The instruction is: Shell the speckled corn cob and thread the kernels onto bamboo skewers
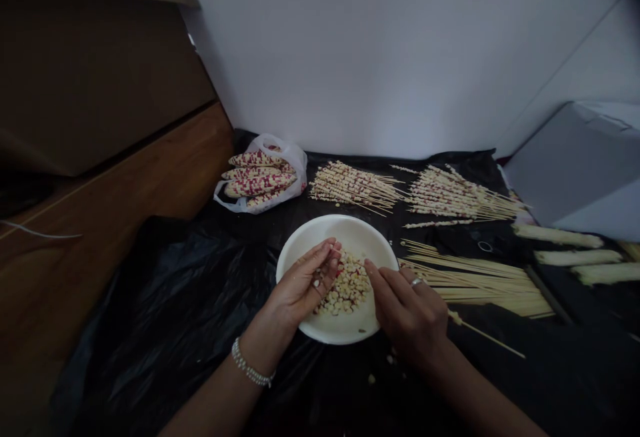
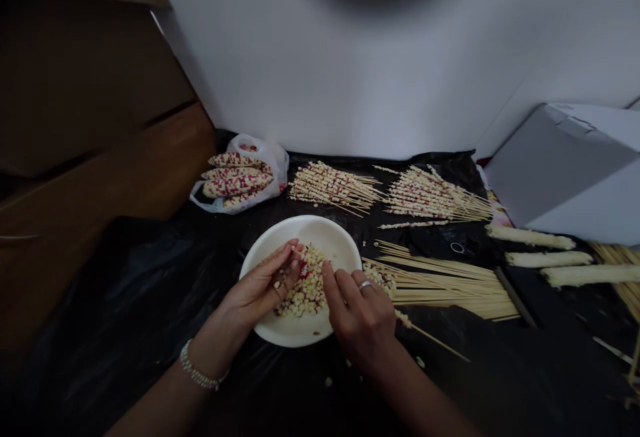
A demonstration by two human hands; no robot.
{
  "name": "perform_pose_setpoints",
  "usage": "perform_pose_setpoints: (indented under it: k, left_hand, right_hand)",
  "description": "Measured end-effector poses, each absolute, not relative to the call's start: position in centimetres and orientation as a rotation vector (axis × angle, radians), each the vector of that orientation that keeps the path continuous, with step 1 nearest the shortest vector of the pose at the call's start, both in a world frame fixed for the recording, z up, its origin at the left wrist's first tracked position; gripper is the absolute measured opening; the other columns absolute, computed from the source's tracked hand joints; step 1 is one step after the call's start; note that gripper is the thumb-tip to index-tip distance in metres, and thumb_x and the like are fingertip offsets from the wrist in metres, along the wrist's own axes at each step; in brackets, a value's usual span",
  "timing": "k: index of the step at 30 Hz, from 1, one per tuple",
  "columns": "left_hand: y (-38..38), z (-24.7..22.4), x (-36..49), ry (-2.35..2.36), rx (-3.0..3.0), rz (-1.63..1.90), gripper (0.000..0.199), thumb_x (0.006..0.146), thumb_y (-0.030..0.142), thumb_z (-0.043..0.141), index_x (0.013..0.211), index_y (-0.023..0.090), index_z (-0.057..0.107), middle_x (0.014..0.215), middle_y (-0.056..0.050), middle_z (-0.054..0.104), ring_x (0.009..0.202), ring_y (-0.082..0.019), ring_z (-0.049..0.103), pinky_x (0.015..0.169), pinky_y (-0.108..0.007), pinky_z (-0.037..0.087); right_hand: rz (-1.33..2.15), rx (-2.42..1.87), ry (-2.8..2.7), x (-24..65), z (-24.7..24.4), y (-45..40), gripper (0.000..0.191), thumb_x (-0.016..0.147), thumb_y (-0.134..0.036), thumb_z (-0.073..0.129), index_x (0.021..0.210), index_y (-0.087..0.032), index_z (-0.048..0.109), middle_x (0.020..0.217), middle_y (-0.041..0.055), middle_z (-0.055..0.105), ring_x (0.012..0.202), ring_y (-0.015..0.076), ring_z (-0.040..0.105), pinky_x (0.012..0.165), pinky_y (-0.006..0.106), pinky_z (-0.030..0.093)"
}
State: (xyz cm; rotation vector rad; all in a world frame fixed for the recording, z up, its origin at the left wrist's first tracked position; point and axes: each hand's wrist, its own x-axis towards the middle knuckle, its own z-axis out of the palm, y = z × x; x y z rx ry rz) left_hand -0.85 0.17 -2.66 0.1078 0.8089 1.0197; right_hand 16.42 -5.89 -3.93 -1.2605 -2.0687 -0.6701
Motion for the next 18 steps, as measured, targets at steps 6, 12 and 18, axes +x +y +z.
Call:
perform_pose_setpoints:
  k: [6, 12, 18]
  left_hand:
    - [0.09, -2.49, -0.82, 0.817, 0.105, 1.009, 0.019, 0.075, 0.004, 0.064, 0.094, 0.009, 0.067, 0.087, -0.008, 0.070, 0.071, -0.010, 0.067, 0.066, -0.018, 0.057]
    - [0.09, -2.29, -0.75, 0.842, 0.111, 1.027, 0.019, 0.074, 0.003, 0.065, 0.093, 0.009, 0.067, 0.088, -0.008, 0.070, 0.073, -0.010, 0.067, 0.068, -0.018, 0.056]
    - [0.02, -1.96, -0.63, 0.870, 0.154, 1.048, 0.015, 0.074, 0.003, 0.064, 0.088, 0.009, 0.068, 0.085, -0.007, 0.070, 0.071, -0.009, 0.066, 0.068, -0.016, 0.056]
  right_hand:
    - [-0.671, -1.274, -2.072, 16.39, -3.91, -5.87, 0.042, 0.078, -0.009, 0.061, 0.120, -0.013, 0.058, 0.088, 0.0044, 0.068, 0.079, 0.0167, 0.056, 0.078, 0.030, 0.044]
    - [-0.662, -1.285, -2.080, 16.35, -3.91, -5.88, 0.042, 0.078, -0.011, 0.062, 0.120, -0.013, 0.058, 0.086, 0.0047, 0.068, 0.078, 0.0162, 0.056, 0.078, 0.029, 0.044]
    - [-0.648, -1.273, -2.060, 16.34, -4.00, -5.89, 0.044, 0.078, -0.008, 0.061, 0.121, -0.012, 0.057, 0.087, 0.0053, 0.068, 0.079, 0.0166, 0.056, 0.076, 0.029, 0.044]
